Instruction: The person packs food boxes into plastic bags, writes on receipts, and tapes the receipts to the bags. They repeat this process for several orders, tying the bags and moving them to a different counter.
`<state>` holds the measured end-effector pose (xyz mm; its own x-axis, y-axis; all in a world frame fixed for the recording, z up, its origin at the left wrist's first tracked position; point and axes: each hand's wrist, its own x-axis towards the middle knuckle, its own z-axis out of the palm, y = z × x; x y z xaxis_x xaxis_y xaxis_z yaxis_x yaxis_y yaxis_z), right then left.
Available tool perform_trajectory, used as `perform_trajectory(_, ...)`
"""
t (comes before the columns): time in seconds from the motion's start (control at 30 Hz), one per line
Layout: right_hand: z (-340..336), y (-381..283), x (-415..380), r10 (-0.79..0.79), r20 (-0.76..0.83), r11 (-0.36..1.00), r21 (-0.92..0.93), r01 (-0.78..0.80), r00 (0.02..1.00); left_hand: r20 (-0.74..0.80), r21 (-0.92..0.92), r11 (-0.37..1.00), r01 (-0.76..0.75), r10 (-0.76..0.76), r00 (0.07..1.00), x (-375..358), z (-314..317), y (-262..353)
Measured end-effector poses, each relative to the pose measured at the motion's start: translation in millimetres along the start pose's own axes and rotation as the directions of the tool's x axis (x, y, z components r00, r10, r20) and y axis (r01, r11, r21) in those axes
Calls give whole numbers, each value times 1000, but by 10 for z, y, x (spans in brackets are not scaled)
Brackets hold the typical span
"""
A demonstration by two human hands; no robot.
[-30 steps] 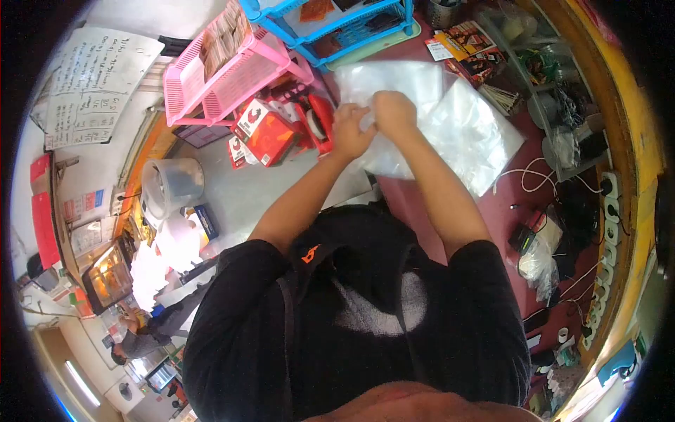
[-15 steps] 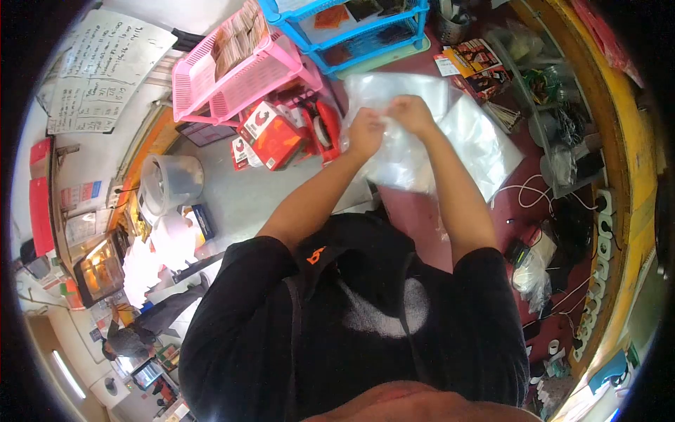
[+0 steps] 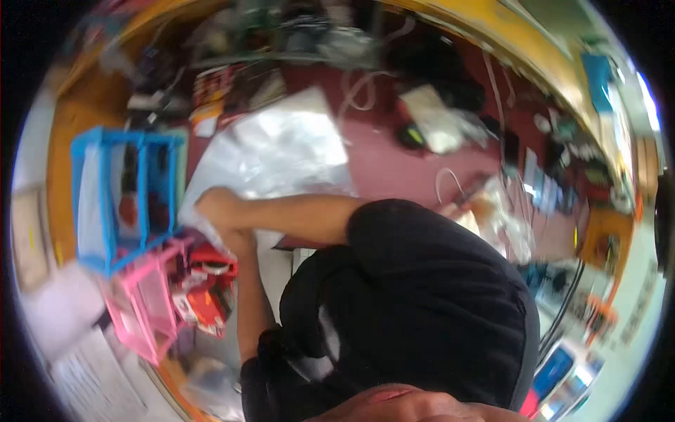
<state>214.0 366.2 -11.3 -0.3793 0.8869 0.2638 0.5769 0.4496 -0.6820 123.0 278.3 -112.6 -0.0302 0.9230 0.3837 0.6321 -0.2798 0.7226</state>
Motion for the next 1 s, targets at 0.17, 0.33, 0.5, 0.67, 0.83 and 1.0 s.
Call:
perform_trajectory(0.17,-327,-271,-88,75,75,996,36,-78,994,383,203,978,-55,-28,923,-117,11,-678)
perform_trajectory(0.33,-629,-600,-182,207,140,968,114,-224,968,444,40,992,-122,91,891,141,-175,-522)
perform_trajectory(0.5,-1057,-705,-168,108,325,921,323,-217,940,219,-15,994,-107,108,970,339,-246,-33)
perform_trajectory(0.67,-1133,-825,-199,175,242,875,406,-263,954,-14,-10,983,-181,181,983,460,-239,376)
perform_trajectory(0.83,-989,-437,-183,136,17,804,582,-120,991,-255,123,938,-323,345,903,479,-205,681)
perform_trajectory(1.0,-1069,-327,-307,165,97,983,69,-172,982,-67,12,960,-279,279,958,422,-220,668)
